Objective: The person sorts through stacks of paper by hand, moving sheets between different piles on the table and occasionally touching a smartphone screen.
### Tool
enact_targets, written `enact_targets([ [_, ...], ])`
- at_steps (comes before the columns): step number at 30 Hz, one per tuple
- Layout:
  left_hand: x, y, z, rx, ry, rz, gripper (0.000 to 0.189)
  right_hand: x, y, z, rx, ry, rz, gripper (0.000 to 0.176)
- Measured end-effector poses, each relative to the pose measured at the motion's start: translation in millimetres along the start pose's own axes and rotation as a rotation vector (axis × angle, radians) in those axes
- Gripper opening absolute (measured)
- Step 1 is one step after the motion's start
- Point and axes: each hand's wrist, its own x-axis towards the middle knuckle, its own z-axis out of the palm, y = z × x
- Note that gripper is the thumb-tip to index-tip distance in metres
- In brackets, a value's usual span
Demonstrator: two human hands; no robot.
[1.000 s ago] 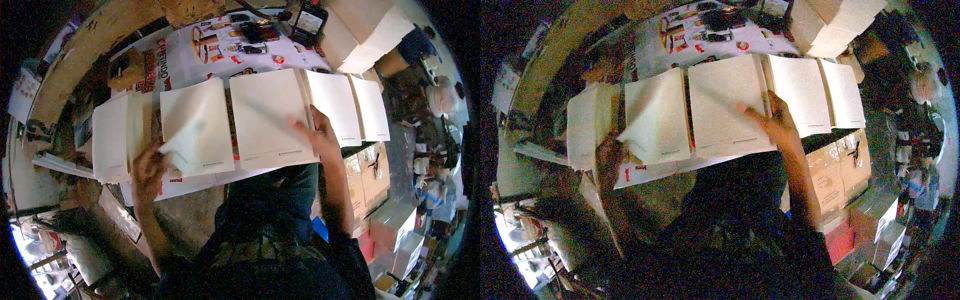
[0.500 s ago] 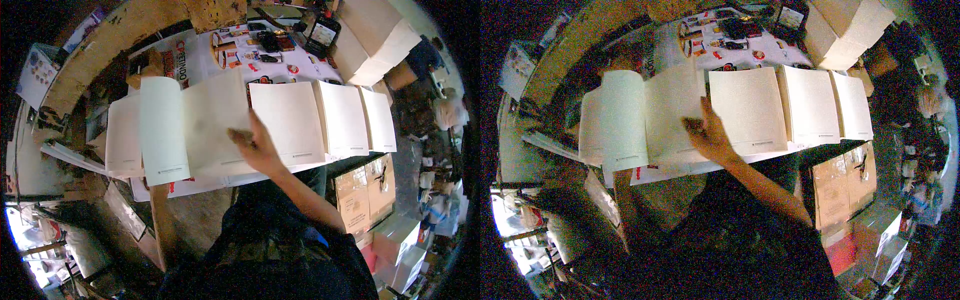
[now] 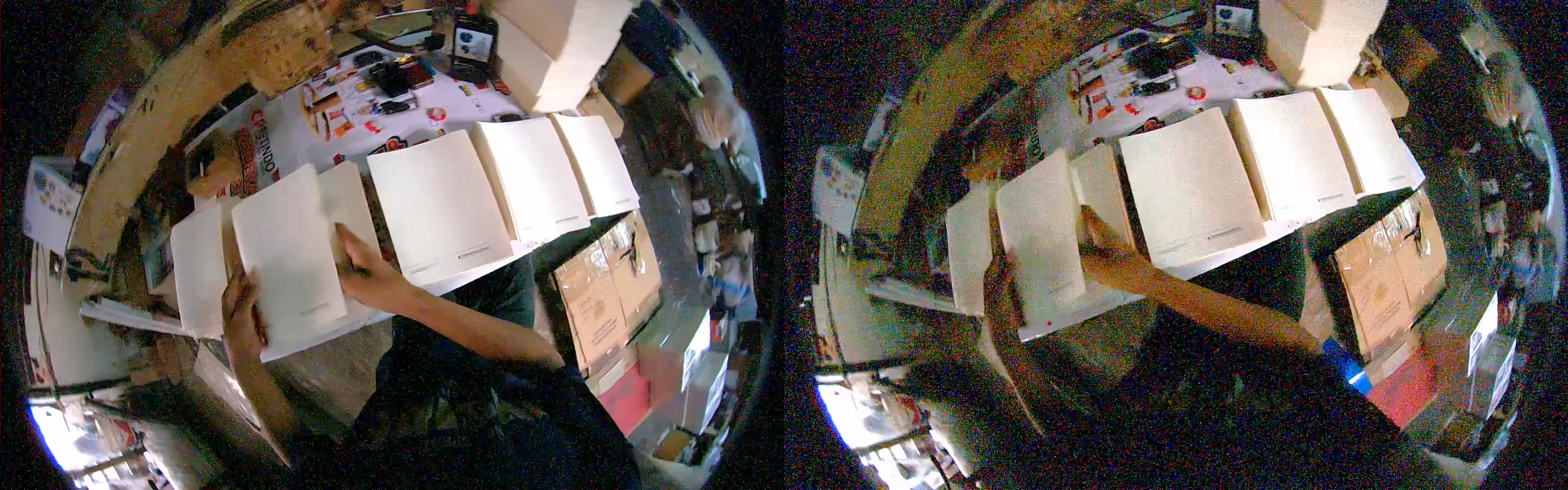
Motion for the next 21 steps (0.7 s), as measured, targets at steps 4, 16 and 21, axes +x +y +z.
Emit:
enact_targets([
  [4,-7.2,19.0,0.4,-0.294,0.052,-0.040,0.058,25.4,57.0,-42.4,-0.604,-0.028,-0.368,0.060],
  [16,32.1,6.2,-107.8,0.501,0.371,0.284,0.062,-8.6,-35.8,-25.5,-0.861,-0.095,-0.358,0.025],
  [21,64.0,-56.2,-160.2,1.074,0.568,0.329,0.065,-16.1,-100.1,-60.6,-1.127,0.054,-0.391,0.016],
])
